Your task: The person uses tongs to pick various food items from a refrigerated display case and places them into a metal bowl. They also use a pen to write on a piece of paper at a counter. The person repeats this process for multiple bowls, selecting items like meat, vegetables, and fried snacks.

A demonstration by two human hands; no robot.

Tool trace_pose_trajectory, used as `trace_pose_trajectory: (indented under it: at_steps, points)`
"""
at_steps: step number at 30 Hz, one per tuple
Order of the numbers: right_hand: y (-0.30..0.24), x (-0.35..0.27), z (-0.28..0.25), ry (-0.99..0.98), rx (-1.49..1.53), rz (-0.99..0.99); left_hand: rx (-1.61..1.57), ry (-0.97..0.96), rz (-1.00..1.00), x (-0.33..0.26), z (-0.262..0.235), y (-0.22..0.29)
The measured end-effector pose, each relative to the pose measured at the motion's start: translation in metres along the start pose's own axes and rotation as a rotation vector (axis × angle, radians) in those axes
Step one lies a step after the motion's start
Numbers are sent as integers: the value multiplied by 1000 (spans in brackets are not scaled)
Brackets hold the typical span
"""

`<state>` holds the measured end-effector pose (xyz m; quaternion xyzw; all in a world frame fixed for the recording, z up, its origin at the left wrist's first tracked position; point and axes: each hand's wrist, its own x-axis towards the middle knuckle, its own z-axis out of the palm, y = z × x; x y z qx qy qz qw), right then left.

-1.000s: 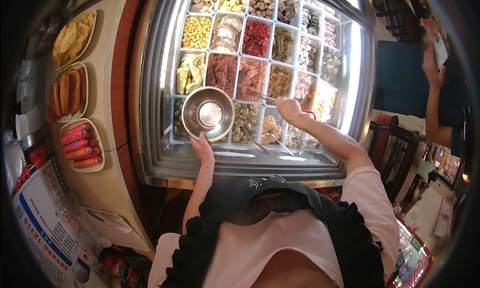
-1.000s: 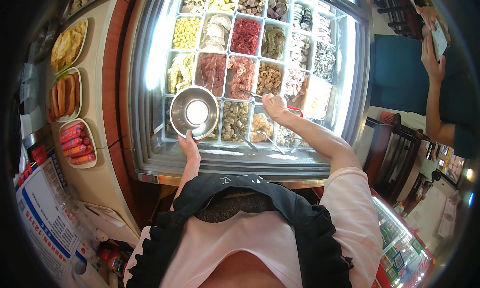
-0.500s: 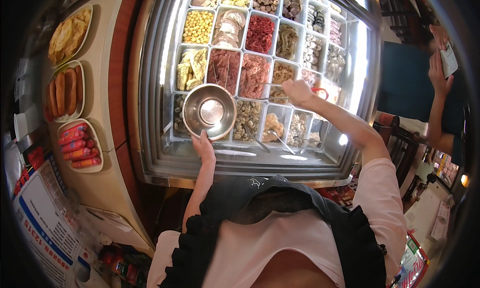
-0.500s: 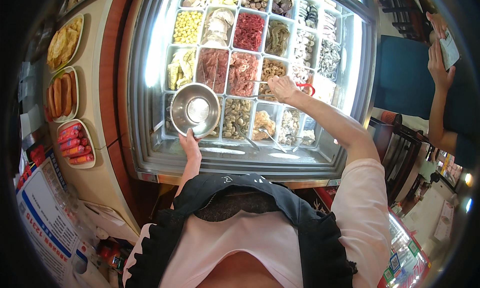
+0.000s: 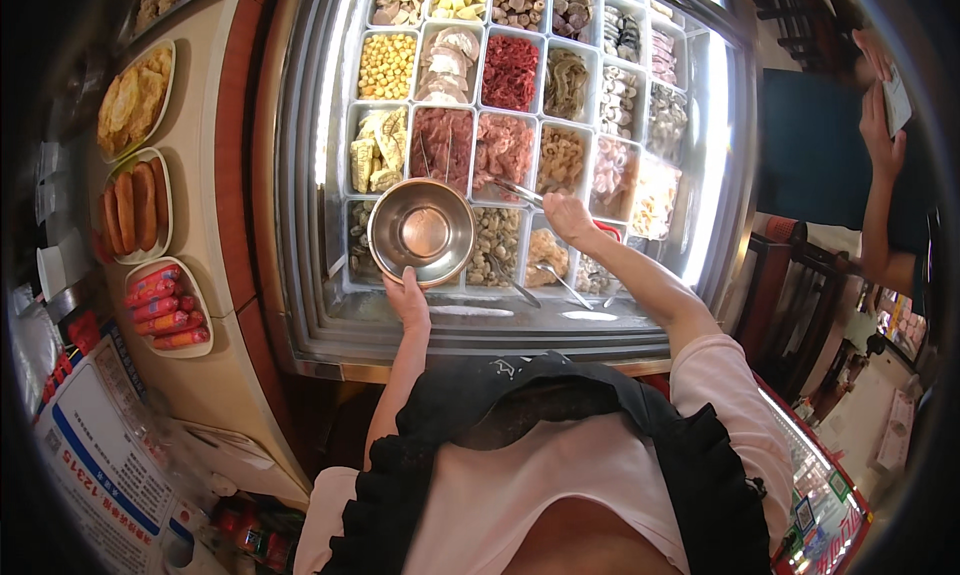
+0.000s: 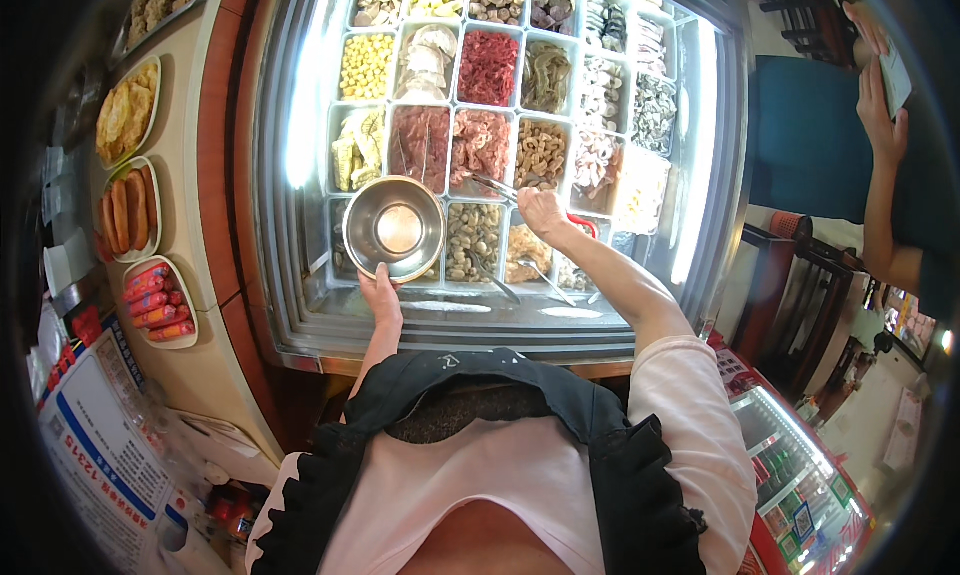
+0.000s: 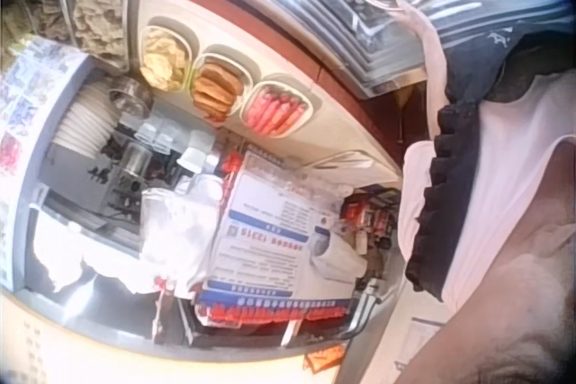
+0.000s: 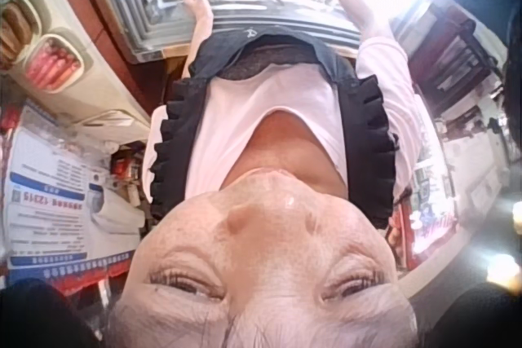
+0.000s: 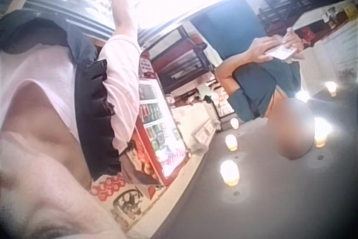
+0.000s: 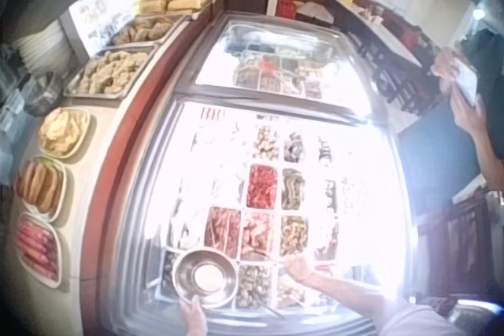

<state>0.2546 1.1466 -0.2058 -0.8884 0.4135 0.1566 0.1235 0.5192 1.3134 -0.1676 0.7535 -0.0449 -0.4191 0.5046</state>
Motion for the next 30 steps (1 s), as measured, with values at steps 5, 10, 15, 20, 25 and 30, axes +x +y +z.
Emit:
trace_pose_trajectory:
  at_steps: [5,10,15,20,25,30]
  points:
    - [5,-34,-24,-30,240,88,64,7,138,15,0,0]
    - [7,-65,-53,15,354,79,154,6,162,13,14,29]
    - [4,-84,-48,137,465,96,190,-28,147,23,20,31]
    - [4,-70,-18,-38,350,198,162,-29,151,27,22,32]
    - [11,-71,-15,-41,397,213,130,-12,162,28,18,24]
    - [13,-79,-28,38,508,159,118,-37,96,29,25,21]
